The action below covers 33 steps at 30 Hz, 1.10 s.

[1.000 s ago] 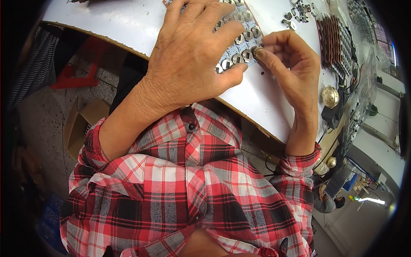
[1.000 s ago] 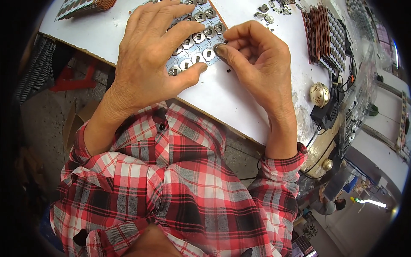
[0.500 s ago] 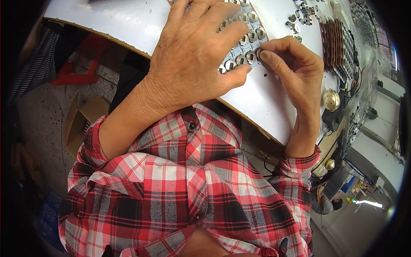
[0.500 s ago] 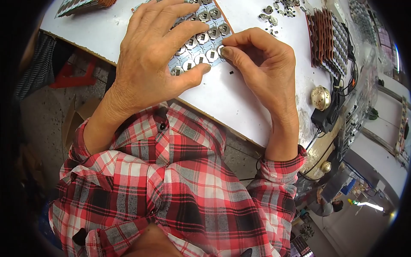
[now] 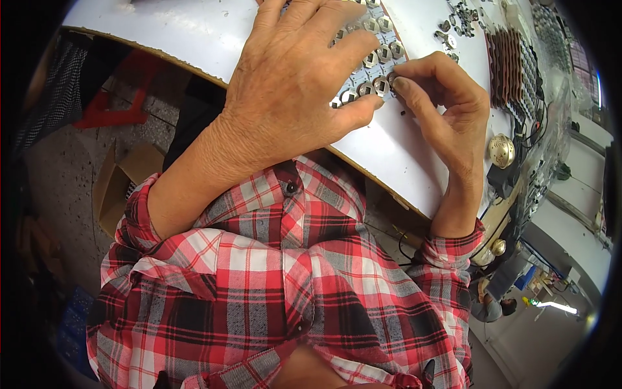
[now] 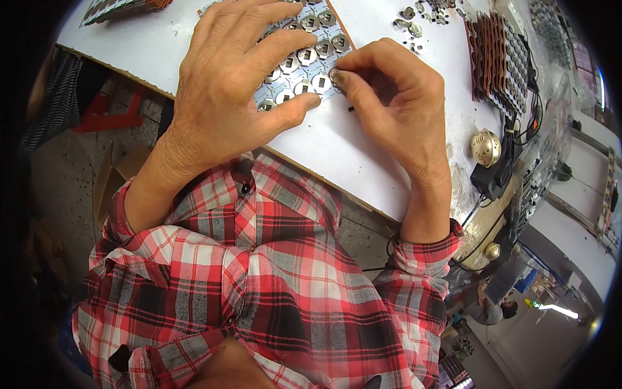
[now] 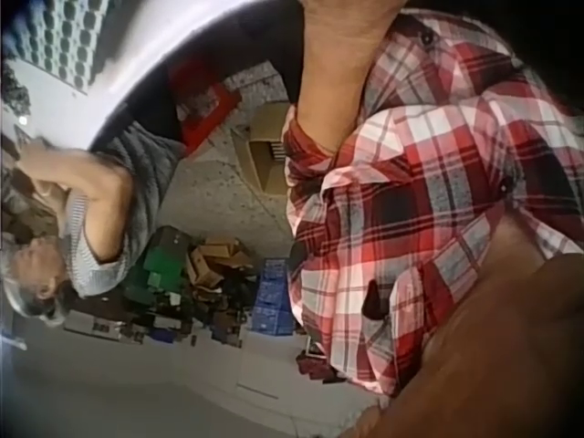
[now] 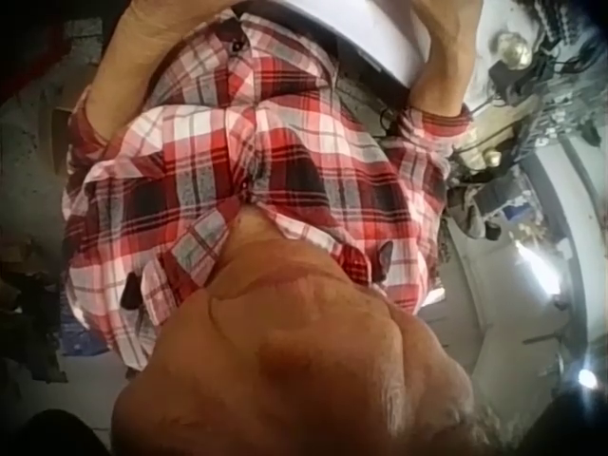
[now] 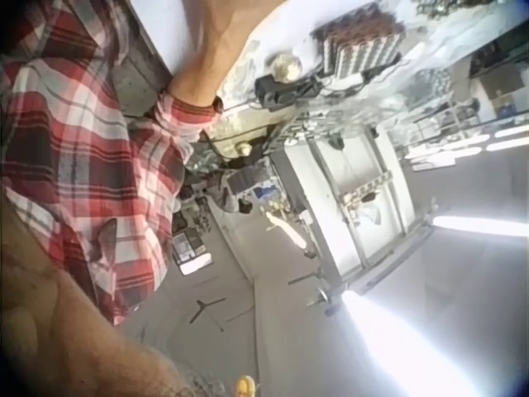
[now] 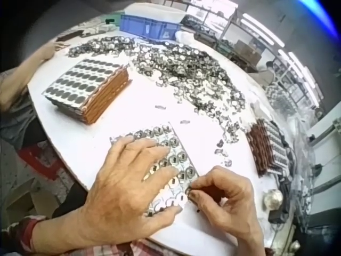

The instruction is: Placing small circular metal components into a grid-like tray on a factory workbench.

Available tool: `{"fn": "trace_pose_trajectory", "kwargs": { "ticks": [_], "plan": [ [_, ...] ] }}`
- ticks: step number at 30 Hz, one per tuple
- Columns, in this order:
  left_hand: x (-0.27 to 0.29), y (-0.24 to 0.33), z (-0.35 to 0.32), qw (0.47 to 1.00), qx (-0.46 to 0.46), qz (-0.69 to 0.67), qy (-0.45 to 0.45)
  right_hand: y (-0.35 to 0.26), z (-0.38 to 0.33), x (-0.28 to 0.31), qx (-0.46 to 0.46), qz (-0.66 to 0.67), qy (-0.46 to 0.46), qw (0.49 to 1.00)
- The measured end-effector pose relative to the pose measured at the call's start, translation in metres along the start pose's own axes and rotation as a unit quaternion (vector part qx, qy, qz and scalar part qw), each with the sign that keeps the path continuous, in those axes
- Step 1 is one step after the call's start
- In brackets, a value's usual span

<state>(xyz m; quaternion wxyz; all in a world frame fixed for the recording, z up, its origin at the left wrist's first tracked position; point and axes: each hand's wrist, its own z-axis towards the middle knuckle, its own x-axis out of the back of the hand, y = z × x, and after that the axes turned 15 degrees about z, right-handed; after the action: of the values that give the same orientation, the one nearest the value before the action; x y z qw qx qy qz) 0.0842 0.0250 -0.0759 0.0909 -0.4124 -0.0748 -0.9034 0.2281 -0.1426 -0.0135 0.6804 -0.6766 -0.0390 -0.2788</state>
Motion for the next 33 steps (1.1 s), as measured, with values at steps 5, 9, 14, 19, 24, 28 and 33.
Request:
{"fn": "trace_pose_trajectory", "kwargs": {
  "ticks": [5, 9, 14, 19, 24, 28, 33],
  "plan": [
    [-0.002, 0.001, -0.005, 0.942, -0.094, 0.035, 0.32, 0.008, 0.0, 0.011, -0.031, 0.119, 0.045, 0.991],
    [-0.003, -0.002, -0.004, 0.998, 0.0, -0.01, 0.063, 0.003, 0.0, 0.004, -0.016, 0.03, 0.006, 0.999],
    [-0.041, -0.009, -0.009, 0.922, -0.1, 0.009, 0.375, 0.006, -0.002, 0.004, -0.007, 0.035, 0.024, 0.999],
    [-0.027, 0.0, -0.006, 0.936, -0.081, -0.001, 0.342, 0.012, -0.002, 0.009, -0.033, -0.046, 0.077, 0.995],
    [0.005, 0.012, -0.011, 0.974, -0.026, -0.008, 0.224, 0.028, 0.001, 0.032, 0.012, -0.04, 0.159, 0.986],
    [0.028, 0.017, -0.014, 0.992, 0.022, -0.008, 0.122, 0.026, 0.002, 0.039, -0.035, -0.175, 0.198, 0.964],
    [0.05, 0.029, -0.006, 0.997, 0.075, -0.01, 0.001, 0.031, -0.001, 0.052, -0.058, -0.133, 0.168, 0.975]
  ]
}}
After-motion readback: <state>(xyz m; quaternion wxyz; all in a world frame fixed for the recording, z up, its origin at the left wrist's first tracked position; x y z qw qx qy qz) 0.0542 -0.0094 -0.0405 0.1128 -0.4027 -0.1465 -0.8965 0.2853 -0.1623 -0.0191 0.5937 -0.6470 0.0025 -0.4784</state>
